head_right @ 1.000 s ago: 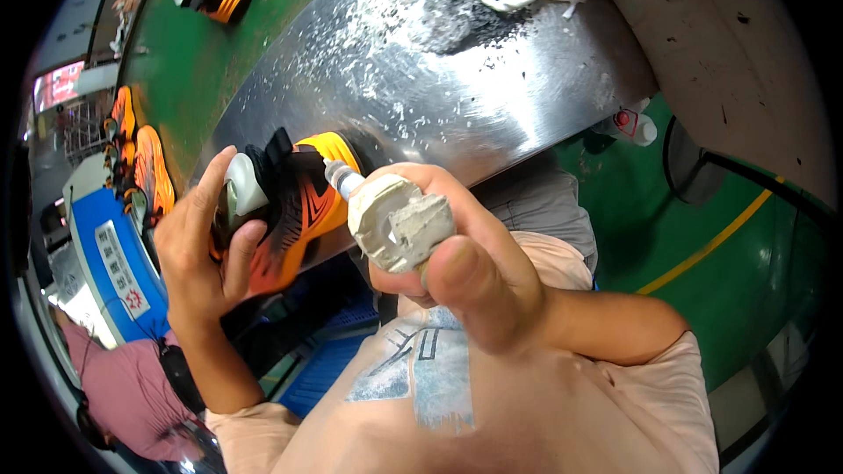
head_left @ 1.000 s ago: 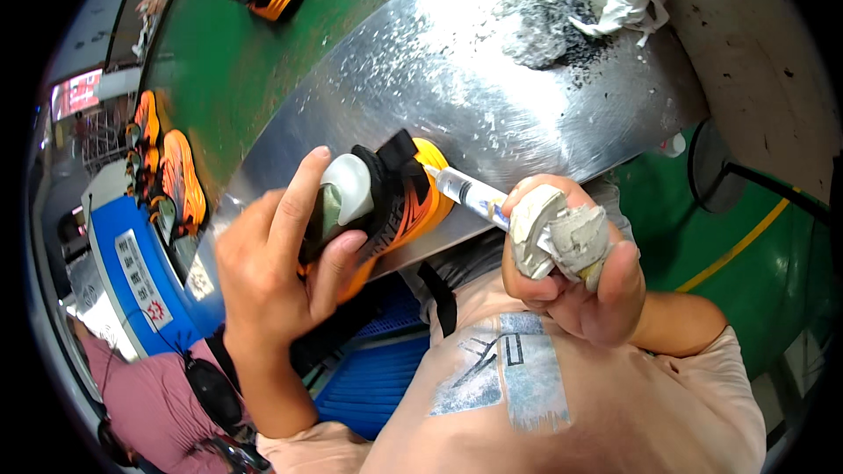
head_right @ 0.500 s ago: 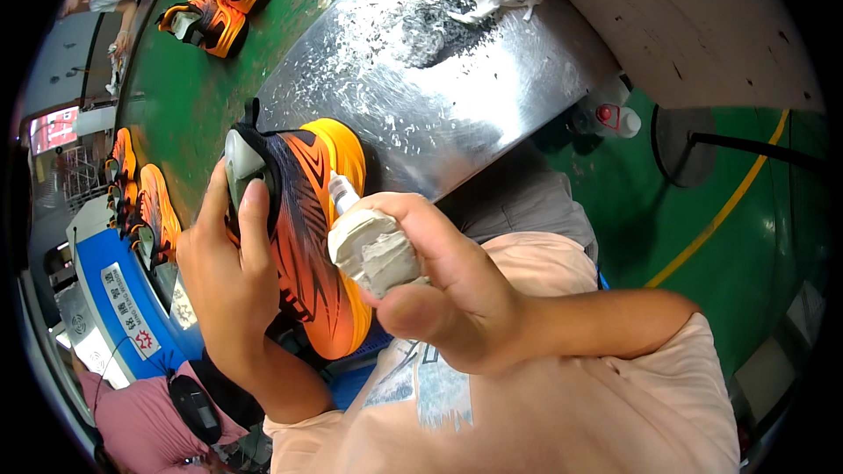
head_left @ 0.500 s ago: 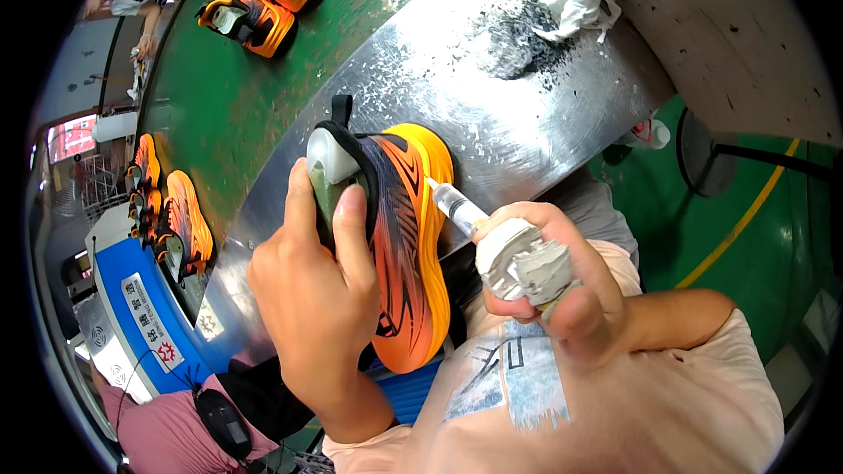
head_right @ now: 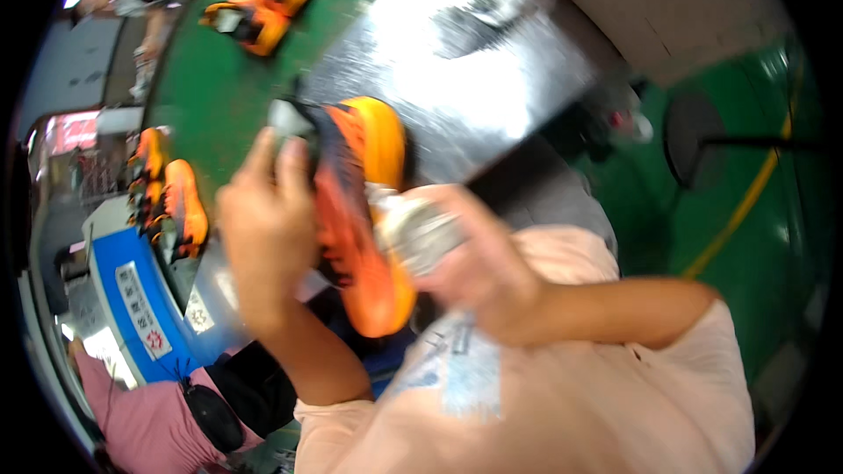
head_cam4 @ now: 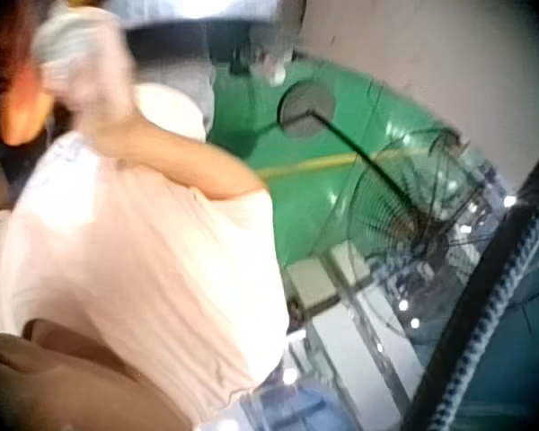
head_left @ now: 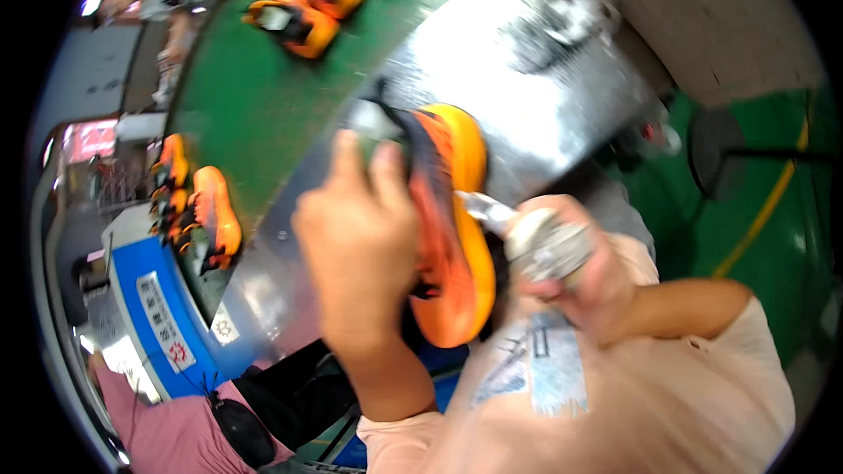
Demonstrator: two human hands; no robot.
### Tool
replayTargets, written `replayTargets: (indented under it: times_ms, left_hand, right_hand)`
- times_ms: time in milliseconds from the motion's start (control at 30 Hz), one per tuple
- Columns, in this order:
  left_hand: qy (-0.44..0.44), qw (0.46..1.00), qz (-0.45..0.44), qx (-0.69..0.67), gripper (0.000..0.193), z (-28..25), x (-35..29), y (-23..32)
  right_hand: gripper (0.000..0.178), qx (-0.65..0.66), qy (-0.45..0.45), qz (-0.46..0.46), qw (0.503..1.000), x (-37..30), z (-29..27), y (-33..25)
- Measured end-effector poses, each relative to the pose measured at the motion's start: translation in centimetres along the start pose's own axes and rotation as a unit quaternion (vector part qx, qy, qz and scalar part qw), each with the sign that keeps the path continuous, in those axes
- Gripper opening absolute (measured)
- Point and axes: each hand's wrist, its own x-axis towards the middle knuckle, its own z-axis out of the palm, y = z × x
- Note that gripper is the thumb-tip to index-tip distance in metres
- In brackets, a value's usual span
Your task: The person picks up shoes from a conveyor belt and applies a liquid adhesive around the seam between the upper and the sole using a syringe-style applicator.
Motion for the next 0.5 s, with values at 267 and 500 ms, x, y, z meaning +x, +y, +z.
replayTargets:
  times_ms: [267,500]
  left_hand:
    - [-0.131,0.952,0.252,-0.111,0.069,-2.9,-1.2,-4.2]
    - [0.024,0.945,0.325,-0.031,0.038,-3.9,-4.7,-13.5]
  right_hand:
    - [0.058,0.164,0.044,0.167,0.971,7.8,-3.1,-2.9]
    - [0.060,0.086,-0.130,0.363,0.919,17.0,3.2,-0.1]
